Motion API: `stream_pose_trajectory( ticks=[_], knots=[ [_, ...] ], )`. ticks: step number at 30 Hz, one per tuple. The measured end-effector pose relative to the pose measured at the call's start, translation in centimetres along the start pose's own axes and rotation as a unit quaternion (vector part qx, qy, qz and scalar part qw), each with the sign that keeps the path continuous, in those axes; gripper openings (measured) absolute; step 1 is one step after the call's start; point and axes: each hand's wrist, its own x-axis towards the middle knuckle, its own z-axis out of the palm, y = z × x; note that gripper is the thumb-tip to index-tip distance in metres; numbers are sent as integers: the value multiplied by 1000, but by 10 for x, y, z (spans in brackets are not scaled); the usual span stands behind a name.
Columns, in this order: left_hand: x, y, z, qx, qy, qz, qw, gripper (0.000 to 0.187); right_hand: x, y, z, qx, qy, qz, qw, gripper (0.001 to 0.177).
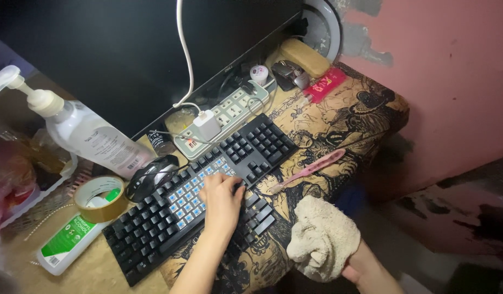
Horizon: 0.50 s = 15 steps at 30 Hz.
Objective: Cleaning a mechanical keyboard by removing keycaps and brushing the switches with a toothbrush.
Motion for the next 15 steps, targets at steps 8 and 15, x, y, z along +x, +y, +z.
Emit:
stream_pose_trajectory(
  ticks=[8, 15],
  knots=[
    [5, 16, -15, 19, -44, -50, 998, 23, 1, -5, 30, 1, -38, 19, 999, 43],
    [3, 19, -15, 42, -52, -40, 997, 18, 9, -5, 45, -2, -30, 28, 999, 40]
  ],
)
